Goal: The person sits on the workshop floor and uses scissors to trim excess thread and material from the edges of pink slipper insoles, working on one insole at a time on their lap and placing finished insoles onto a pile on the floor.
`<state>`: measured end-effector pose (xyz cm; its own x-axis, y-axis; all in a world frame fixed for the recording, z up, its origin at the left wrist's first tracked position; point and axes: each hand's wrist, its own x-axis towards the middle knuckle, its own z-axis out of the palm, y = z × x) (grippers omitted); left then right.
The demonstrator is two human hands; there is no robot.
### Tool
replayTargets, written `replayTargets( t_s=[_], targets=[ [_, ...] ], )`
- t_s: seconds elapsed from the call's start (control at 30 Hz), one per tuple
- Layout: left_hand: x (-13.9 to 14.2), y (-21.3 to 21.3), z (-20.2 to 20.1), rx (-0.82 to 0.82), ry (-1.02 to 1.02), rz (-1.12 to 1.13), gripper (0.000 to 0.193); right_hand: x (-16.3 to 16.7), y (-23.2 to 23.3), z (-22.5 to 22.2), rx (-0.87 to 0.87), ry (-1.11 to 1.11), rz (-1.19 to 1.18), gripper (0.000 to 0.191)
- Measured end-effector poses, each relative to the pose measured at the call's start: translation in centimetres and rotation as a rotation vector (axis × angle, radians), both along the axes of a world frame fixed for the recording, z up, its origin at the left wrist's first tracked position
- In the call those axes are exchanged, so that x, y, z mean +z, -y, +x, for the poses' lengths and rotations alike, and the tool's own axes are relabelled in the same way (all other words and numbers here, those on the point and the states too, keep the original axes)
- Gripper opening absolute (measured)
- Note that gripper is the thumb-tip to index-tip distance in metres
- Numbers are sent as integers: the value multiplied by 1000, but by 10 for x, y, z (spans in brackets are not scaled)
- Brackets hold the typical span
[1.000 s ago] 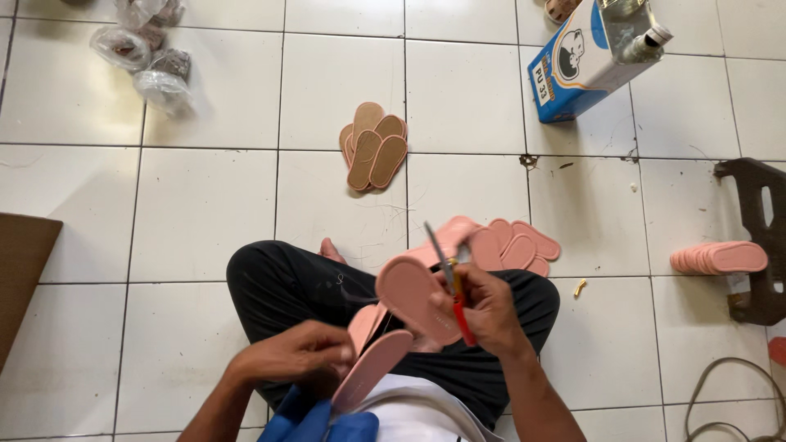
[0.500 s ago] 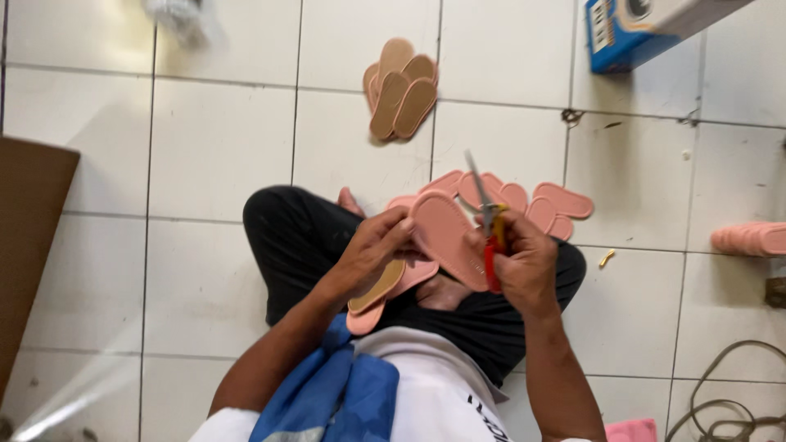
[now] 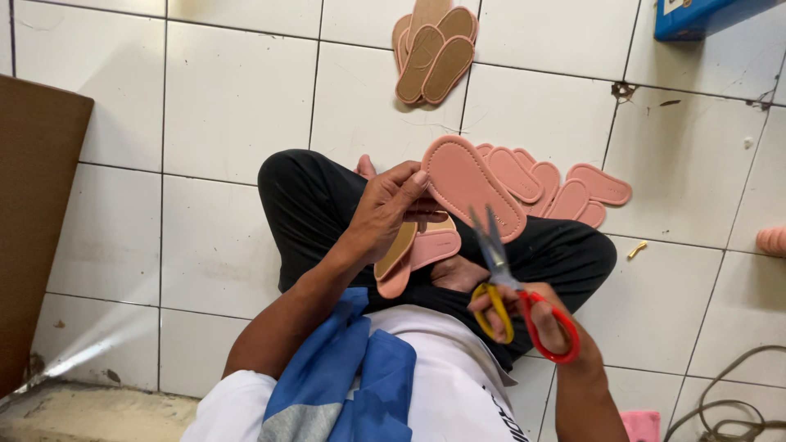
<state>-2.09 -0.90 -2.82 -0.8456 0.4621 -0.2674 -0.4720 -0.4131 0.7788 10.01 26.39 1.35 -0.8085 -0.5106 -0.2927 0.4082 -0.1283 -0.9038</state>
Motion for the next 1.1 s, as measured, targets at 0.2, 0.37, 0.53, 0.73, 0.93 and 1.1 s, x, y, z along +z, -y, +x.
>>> replayTargets(
  t_s=[0.2,0.37,0.53,0.73,0.93,1.1],
  targets=[
    [1,1,3,-14,-12,2,41,-24,14,5,0,203,-171,95],
    [1,3,6,-12,-12,23,40,-26,15,8,-39,286,-246,81],
    [1,4,7,-23,-16,16,39,-33,13,13,-75,351,-246,77],
    [-1,7,9,-37,-21,32,38,-42,13,10,-3,300,-366,88],
    [-3,5,10,-3,-19,45,37,-36,12,9,-25,285,-277,83],
    [1,5,11,-9,-20,37,39,-43,9,12,-4,284,-343,86]
  ],
)
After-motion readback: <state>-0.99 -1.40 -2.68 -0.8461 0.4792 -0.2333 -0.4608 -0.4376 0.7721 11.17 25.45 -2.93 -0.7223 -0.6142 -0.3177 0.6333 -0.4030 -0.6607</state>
